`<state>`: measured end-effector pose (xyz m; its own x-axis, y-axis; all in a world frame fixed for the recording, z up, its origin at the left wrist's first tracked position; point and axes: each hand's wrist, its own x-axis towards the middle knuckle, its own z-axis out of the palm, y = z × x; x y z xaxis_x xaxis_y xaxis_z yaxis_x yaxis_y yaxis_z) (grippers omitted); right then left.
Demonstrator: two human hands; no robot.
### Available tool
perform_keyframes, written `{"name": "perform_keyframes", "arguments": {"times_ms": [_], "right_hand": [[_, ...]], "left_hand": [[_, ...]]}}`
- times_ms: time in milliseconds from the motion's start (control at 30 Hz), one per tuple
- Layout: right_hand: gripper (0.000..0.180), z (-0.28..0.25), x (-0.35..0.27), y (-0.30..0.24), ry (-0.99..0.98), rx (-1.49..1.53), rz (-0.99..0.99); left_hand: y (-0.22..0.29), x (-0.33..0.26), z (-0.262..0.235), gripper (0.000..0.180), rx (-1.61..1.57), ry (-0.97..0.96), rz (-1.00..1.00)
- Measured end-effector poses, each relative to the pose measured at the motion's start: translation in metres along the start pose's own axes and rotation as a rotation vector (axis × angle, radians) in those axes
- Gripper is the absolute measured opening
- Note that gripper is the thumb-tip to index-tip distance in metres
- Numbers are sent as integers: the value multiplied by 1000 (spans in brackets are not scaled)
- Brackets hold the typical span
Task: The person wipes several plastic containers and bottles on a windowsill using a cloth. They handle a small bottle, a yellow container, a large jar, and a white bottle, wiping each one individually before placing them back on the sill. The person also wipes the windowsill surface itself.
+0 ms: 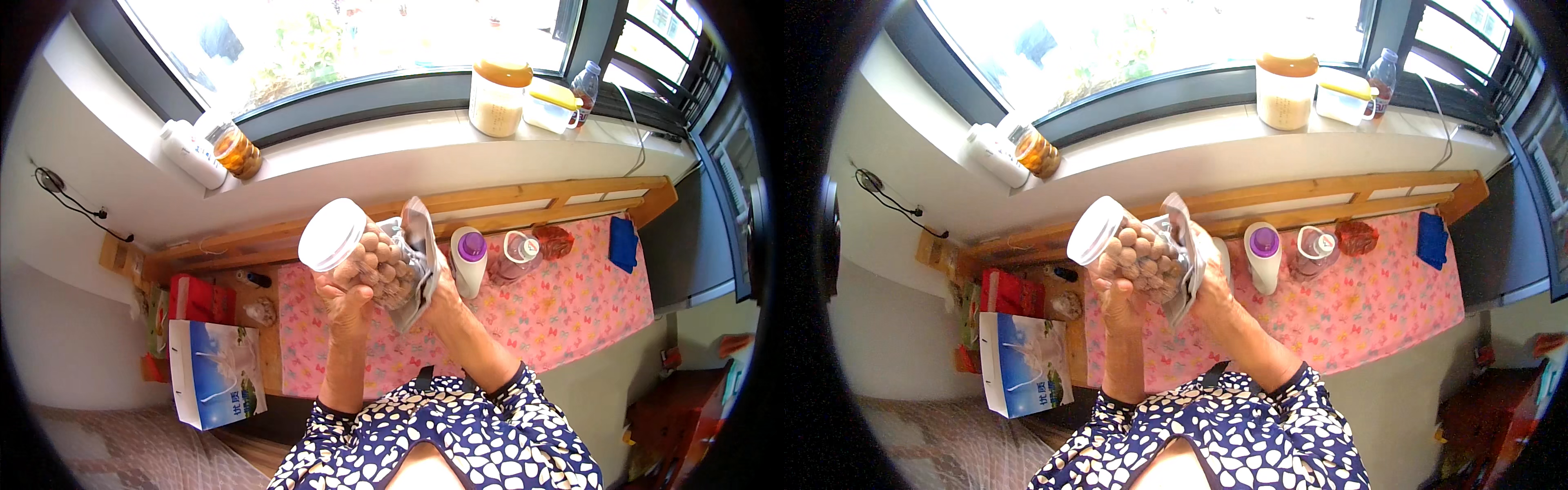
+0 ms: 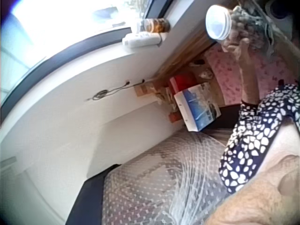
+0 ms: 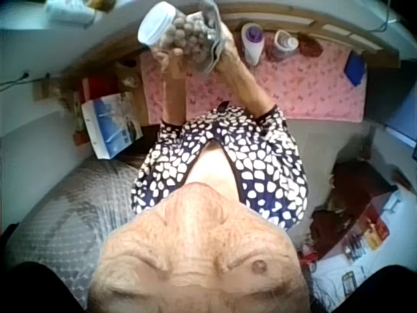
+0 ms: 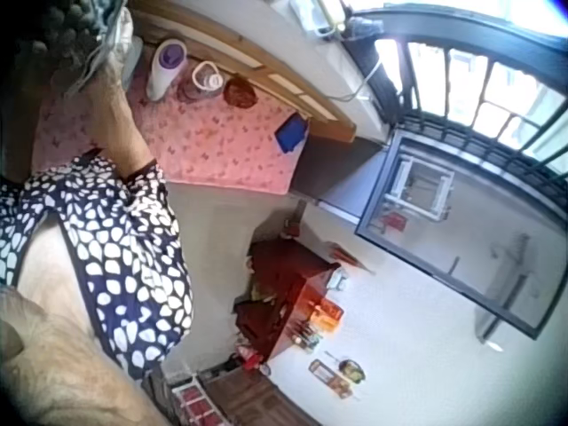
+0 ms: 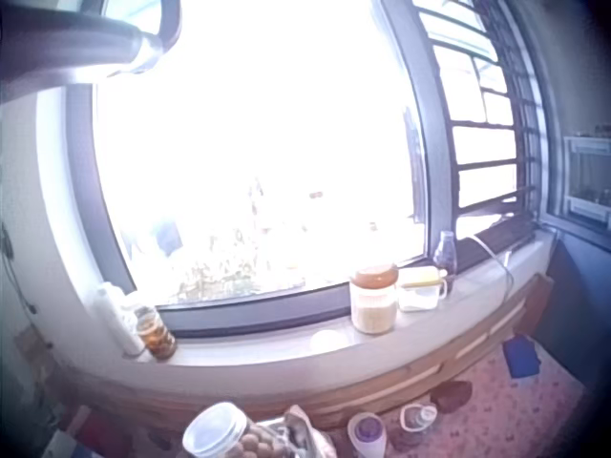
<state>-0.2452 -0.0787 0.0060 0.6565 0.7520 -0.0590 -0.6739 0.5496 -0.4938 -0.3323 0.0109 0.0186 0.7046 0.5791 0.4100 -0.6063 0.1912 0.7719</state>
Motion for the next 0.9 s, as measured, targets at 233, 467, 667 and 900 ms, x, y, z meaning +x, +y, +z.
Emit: {"name": "perform_keyframes", "arguments": {"times_ms": [233, 467, 667, 900], "right_hand": [[35, -4, 24, -11, 438, -796, -637], [38, 34, -37, -5, -207, -1155, -1166], [40, 53, -28, -26, -399, -1286, -1166], [32, 71, -3, -45, -177, -730, -467]], "left_hand": [[-8, -8, -7, 80, -176, 150, -156], [-6, -11, 8, 51, 312, 127, 74], [-18, -17, -3, 67, -36, 171, -1], [16, -21, 16, 61, -59, 77, -34]]}}
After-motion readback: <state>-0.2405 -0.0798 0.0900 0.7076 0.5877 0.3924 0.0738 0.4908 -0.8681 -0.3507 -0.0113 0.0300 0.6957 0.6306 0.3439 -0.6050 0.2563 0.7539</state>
